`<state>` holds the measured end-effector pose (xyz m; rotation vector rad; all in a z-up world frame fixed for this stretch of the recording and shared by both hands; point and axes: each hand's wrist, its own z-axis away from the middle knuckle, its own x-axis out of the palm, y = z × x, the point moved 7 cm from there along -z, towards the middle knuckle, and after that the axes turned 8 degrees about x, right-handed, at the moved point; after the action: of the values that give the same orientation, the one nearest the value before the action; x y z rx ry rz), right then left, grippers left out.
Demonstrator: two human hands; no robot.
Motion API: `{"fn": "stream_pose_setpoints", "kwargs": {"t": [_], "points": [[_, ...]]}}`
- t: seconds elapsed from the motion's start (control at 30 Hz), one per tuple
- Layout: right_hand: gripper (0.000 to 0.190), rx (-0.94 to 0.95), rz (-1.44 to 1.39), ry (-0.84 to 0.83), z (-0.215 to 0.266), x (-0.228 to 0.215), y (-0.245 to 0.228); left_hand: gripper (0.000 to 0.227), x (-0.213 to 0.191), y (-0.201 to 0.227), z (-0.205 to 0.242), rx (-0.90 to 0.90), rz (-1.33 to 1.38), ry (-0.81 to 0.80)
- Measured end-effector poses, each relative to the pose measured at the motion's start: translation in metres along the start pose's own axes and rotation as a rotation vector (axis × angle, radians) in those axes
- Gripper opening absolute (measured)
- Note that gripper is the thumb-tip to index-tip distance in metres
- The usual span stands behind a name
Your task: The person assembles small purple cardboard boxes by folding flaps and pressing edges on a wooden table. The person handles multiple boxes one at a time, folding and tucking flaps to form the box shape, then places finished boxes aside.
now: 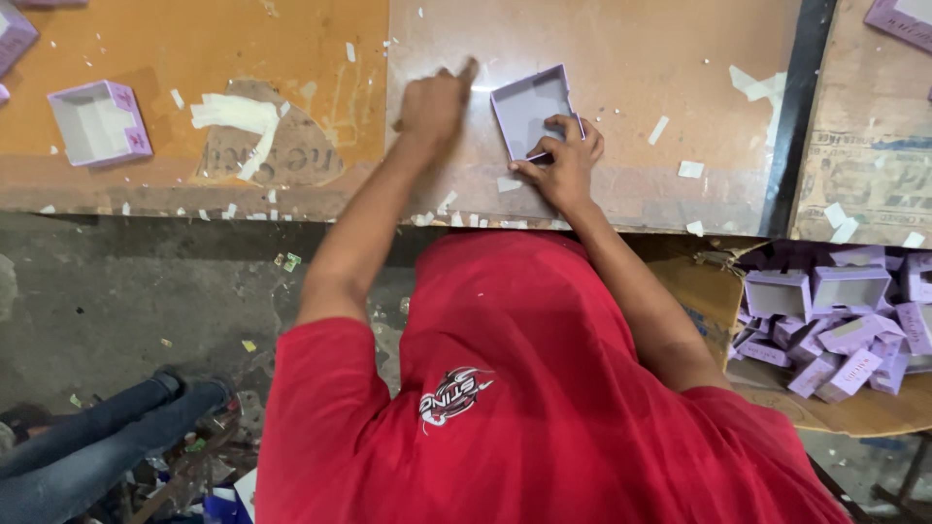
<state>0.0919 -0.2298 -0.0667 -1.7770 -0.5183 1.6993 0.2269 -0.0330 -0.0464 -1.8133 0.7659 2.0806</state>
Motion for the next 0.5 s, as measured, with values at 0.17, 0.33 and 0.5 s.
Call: {"fn": "stream_pose_setpoints", "kwargs": {"t": [0.17, 0.33, 0.5], "points": [[0.046, -0.102, 0.139, 0.112, 0.006, -0.027, -0.025, 0.039, -0.005, -0.042, 0.011, -0.238, 0.380, 0.274], [0.062, -0.276, 0.164, -0.004, 0.025, -0.017, -0.041, 0.047, 0.024, -0.020, 0.033, -0.180, 0.692, 0.329], [0.028, -0.389, 0.203, -0.046, 0.024, 0.011, -0.048, 0.041, 0.021, -0.005, 0.041, -0.277, 0.872, 0.382]]}}
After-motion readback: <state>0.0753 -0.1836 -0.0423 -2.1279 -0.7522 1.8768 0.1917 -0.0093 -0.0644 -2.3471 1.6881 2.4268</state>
